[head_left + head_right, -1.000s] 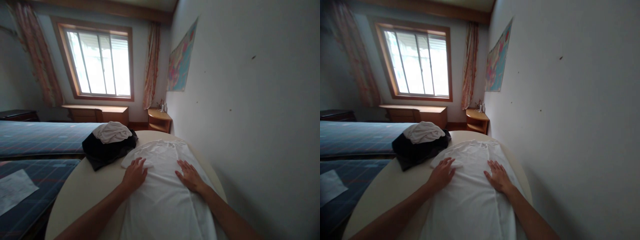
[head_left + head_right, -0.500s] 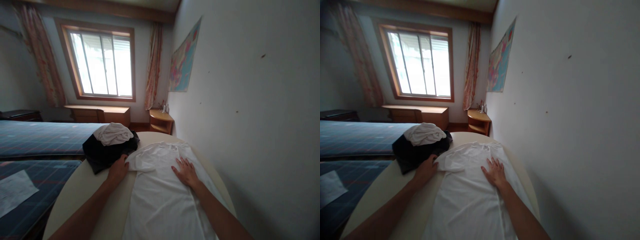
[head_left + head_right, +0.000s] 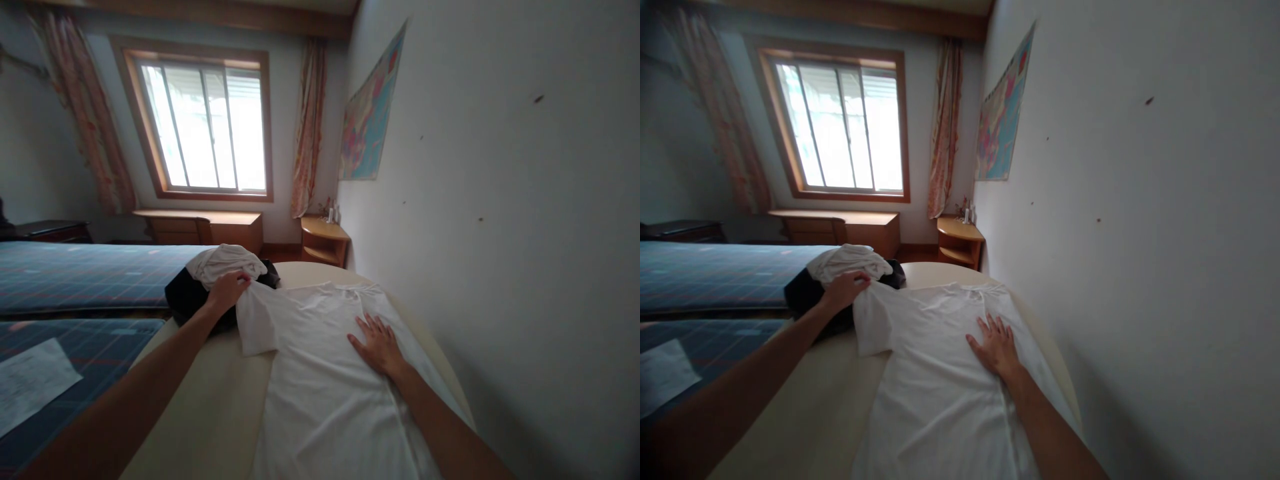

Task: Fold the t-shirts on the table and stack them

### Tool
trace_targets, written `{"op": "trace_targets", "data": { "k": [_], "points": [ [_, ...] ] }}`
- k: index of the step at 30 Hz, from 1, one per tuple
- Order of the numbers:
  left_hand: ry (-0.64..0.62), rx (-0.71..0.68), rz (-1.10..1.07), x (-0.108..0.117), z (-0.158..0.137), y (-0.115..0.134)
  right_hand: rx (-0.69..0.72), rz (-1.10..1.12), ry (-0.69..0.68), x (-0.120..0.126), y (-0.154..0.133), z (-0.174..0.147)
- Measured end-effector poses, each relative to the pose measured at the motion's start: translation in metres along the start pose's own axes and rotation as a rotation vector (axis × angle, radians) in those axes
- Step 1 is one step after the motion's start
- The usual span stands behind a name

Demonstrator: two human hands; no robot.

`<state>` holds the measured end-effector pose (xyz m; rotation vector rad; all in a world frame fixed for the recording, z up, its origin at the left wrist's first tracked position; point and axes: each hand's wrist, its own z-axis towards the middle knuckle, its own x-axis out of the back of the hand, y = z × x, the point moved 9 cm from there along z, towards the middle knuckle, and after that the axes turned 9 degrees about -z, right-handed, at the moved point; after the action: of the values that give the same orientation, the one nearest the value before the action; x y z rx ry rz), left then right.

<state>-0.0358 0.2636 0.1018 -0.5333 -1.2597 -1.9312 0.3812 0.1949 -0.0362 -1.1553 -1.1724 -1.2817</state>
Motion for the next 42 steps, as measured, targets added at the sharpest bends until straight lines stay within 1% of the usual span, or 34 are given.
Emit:
{"op": "trace_targets", "data": {
  "k": [3, 5, 7, 10, 12, 13, 15, 18, 22, 25, 27, 29, 32, 35, 38, 40, 42],
  "points": [
    [-0.043, -0.036, -0.081, -0.004, 0.018, 0.026, -0.005, 0.007, 0.011, 0.002, 0.0, -0.002],
    [-0.081, -0.058, -0.142, -0.014, 0.025, 0.05, -0.006, 0.011, 0.012, 0.003, -0.001, -0.002],
    [-0.111, -0.083, -0.198, -0.029, 0.026, 0.076, -0.005, 0.008, 0.008, 0.003, 0.0, -0.002],
    [-0.176, -0.129, -0.286, -0.056, 0.013, 0.112, -0.006, 0.003, -0.001, 0.002, 0.0, -0.001],
    [-0.271, -0.208, -0.402, -0.075, -0.006, 0.132, -0.003, 0.004, -0.003, 0.001, 0.0, 0.0],
    [-0.299, -0.247, -0.423, -0.082, -0.018, 0.137, -0.001, 0.005, -0.003, 0.001, 0.0, 0.0],
    [-0.304, -0.277, -0.351, -0.09, -0.044, 0.132, -0.001, 0.006, -0.003, -0.001, 0.0, 0.0],
    [-0.279, -0.233, -0.134, -0.095, -0.08, 0.105, -0.008, -0.003, -0.007, -0.003, 0.001, 0.001],
    [-0.379, -0.155, 0.049, -0.099, -0.12, 0.069, -0.026, -0.008, -0.025, 0.002, 0.0, 0.002],
    [-0.408, -0.12, 0.088, -0.097, -0.133, 0.055, -0.008, 0.018, -0.003, 0.018, -0.013, 0.006],
    [-0.39, -0.103, 0.079, -0.095, -0.134, 0.048, 0.057, 0.072, 0.073, 0.034, -0.033, 0.01],
    [-0.362, -0.085, 0.04, -0.094, -0.131, 0.043, 0.133, 0.141, 0.128, 0.043, -0.056, 0.014],
    [-0.301, -0.082, -0.038, -0.091, -0.126, 0.038, 0.175, 0.208, 0.118, 0.041, -0.085, 0.023],
    [-0.222, -0.075, -0.096, -0.084, -0.121, 0.036, 0.108, 0.294, 0.124, 0.042, -0.093, 0.031],
    [-0.188, -0.118, -0.145, -0.078, -0.124, 0.046, 0.001, 0.437, 0.161, 0.052, -0.08, 0.039],
    [-0.247, -0.188, -0.164, -0.081, -0.13, 0.059, -0.055, 0.49, 0.177, 0.058, -0.065, 0.044],
    [-0.353, -0.252, -0.161, -0.088, -0.139, 0.072, -0.095, 0.482, 0.175, 0.06, -0.051, 0.049]
  ]
}}
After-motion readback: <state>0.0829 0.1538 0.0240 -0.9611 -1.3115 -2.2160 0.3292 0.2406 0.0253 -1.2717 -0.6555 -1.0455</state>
